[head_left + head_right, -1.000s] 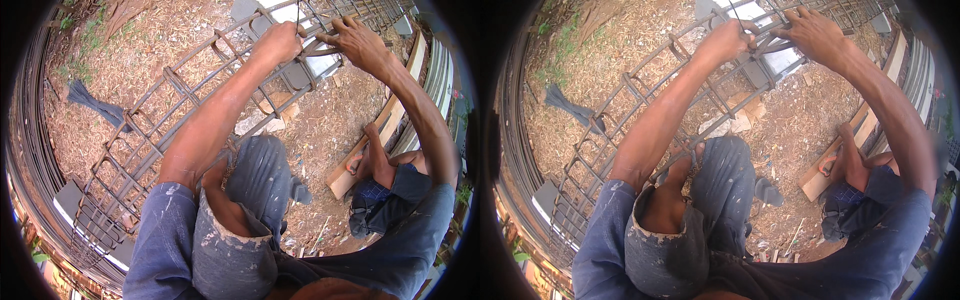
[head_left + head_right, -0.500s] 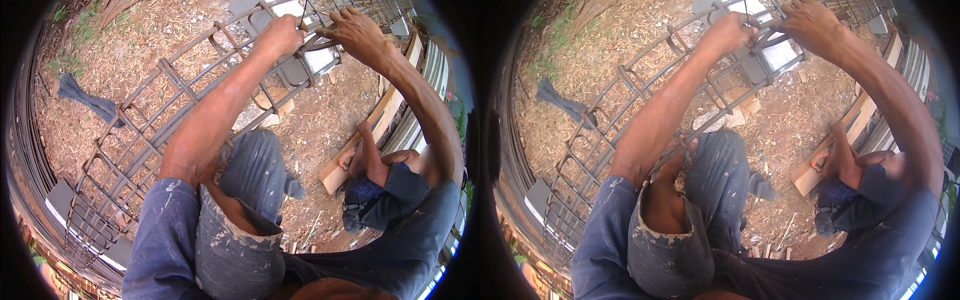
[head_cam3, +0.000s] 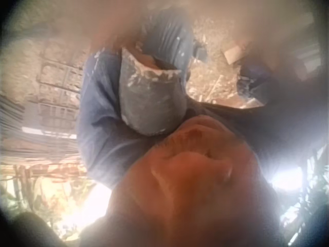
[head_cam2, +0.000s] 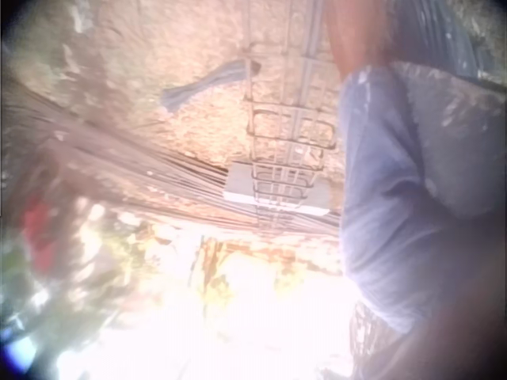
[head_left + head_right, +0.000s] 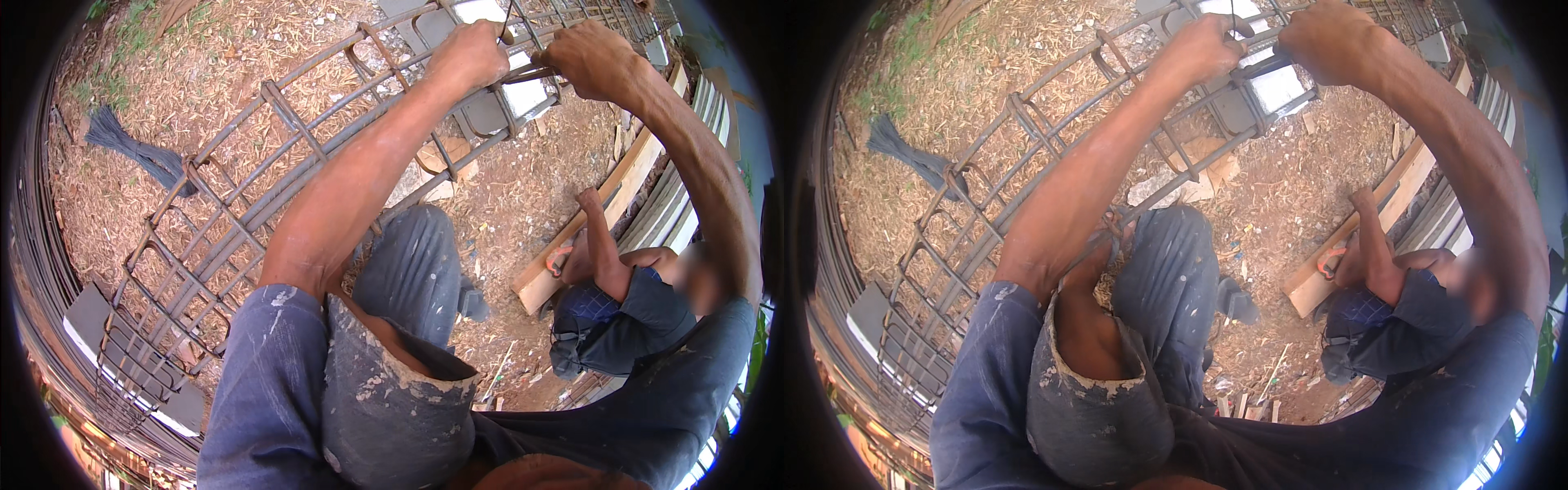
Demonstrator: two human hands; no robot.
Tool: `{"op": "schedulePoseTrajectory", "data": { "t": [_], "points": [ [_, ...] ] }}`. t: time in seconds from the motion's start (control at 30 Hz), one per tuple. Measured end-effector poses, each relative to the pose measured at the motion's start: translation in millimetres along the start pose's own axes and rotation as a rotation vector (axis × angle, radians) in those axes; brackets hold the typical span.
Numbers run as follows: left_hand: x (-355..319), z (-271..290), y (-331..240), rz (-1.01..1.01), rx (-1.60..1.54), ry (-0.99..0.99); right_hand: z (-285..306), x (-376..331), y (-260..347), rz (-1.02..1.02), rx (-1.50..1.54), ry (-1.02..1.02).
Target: The person assembles a rebar cage by tying intersecting steel bars with wire using pliers. They work on a long grid laid on the ground, moving along its length to secure multiple joints.
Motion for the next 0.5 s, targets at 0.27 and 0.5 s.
{"op": "schedulePoseTrajectory", "data": {
  "t": [0.27,0.5],
  "points": [
    [-36.1,-46.9,-52.8,-0.281,0.012,-0.672,21.5,5.6,-16.1,0.04,0.161,0.165],
    [43.2,-48.1,-8.4,-0.005,-0.502,-0.148,32.6,13.0,-39.1,-0.172,-0.141,-0.048]
  ]
}}
Point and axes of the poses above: each hand's wrist, its own x-axis towards the middle knuckle, its own z-axis out of the back of the hand, y = z × x, the point moved 6 cm from there along x, towards the middle knuckle, and after that the axes turned 8 degrees about -x, right-handed, at the moved point
